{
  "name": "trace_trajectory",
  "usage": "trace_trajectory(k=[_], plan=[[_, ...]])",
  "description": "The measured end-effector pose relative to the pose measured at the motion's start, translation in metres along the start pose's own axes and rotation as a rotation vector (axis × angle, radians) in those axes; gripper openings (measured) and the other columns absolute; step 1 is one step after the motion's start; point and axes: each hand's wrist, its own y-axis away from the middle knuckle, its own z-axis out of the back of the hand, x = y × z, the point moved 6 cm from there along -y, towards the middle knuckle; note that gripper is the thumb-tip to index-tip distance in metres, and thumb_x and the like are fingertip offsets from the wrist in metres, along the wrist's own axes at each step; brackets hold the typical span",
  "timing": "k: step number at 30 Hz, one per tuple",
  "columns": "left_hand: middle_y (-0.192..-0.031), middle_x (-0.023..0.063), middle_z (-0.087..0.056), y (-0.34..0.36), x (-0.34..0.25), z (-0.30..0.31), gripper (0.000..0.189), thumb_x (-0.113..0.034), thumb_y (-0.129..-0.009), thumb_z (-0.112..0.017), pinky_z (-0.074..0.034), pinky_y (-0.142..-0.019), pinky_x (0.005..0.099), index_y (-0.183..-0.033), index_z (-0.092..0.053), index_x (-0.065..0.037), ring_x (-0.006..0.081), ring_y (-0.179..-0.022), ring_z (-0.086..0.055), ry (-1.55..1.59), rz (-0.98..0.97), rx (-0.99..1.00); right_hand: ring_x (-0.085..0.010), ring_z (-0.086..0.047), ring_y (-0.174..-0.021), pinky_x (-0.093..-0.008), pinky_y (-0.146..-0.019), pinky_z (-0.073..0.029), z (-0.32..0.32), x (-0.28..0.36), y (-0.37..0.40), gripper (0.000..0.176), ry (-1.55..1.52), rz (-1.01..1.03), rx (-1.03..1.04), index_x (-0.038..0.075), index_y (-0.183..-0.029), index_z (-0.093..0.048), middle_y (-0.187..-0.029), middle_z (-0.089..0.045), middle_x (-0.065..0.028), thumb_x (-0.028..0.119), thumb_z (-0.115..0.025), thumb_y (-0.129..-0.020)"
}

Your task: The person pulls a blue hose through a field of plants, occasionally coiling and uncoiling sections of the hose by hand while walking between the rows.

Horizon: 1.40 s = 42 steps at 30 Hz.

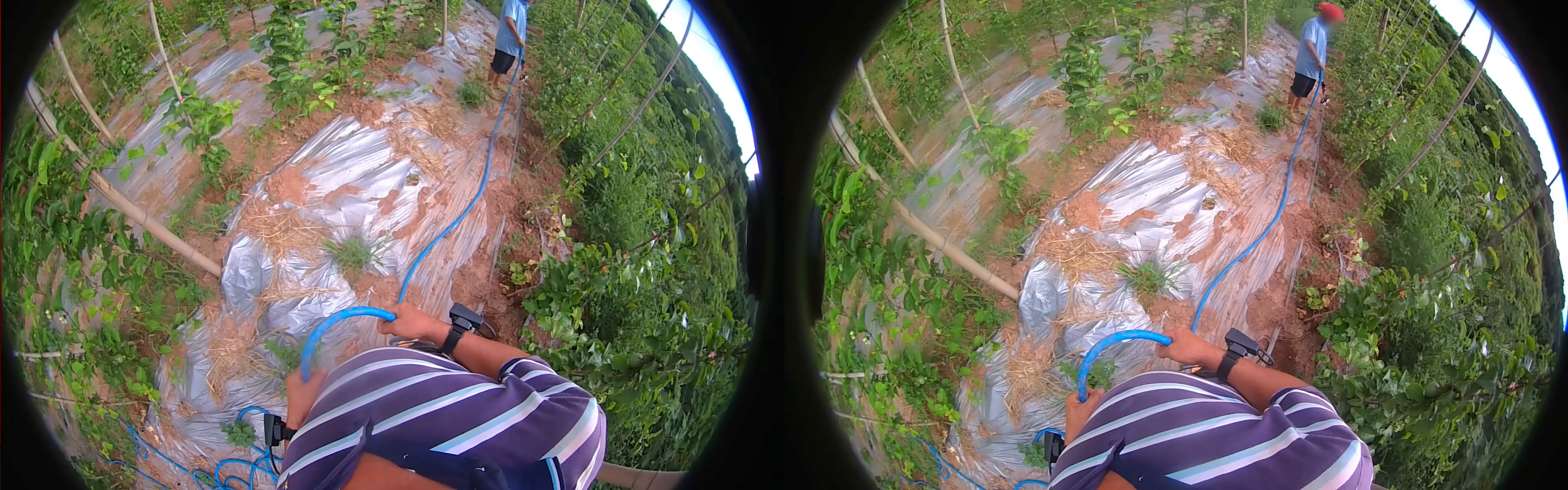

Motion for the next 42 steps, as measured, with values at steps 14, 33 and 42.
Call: trace_trajectory(k=[14,33,42], plan=[[-0.072,0.0033,-0.068,0.0,-0.004,0.001,0.023,-0.021,-0.087,-0.076,-0.047,-0.062,0.0296,-0.085,-0.072,0.001,0.0101,-0.066,-0.059,0.013,0.016,0.011,-0.0147,-0.06,-0.07,-0.0346,-0.068,-0.049,-0.001,0.001,0.001,0.017,-0.011,-0.006,0.003,0.006,-0.087,-0.072,-0.073,-0.066,-0.0067,0.022,-0.071,-0.081],[-0.067,0.0013,-0.064,0.003,-0.017,0.0,0.024,-0.022,-0.087,-0.074,-0.044,-0.058,0.0289,-0.08,-0.07,0.001,0.0084,-0.063,-0.055,0.008,-0.021,0.001,-0.0124,-0.059,-0.076,-0.033,-0.074,-0.049,-0.002,-0.001,0.002,0.015,0.004,-0.058,0.051,0.007,-0.087,-0.071,-0.075,-0.066,-0.0026,0.021,-0.07,-0.084],[-0.068,0.0005,-0.064,-0.003,-0.002,-0.001,0.023,-0.02,-0.086,-0.075,-0.045,-0.059,0.029,-0.078,-0.068,0.0,0.0082,-0.064,-0.055,0.012,-0.016,-0.012,-0.0142,-0.057,-0.069,-0.0351,-0.066,-0.047,-0.002,-0.001,0.002,0.018,-0.024,-0.004,0.018,0.005,-0.085,-0.07,-0.071,-0.064,-0.0059,0.022,-0.07,-0.081]])
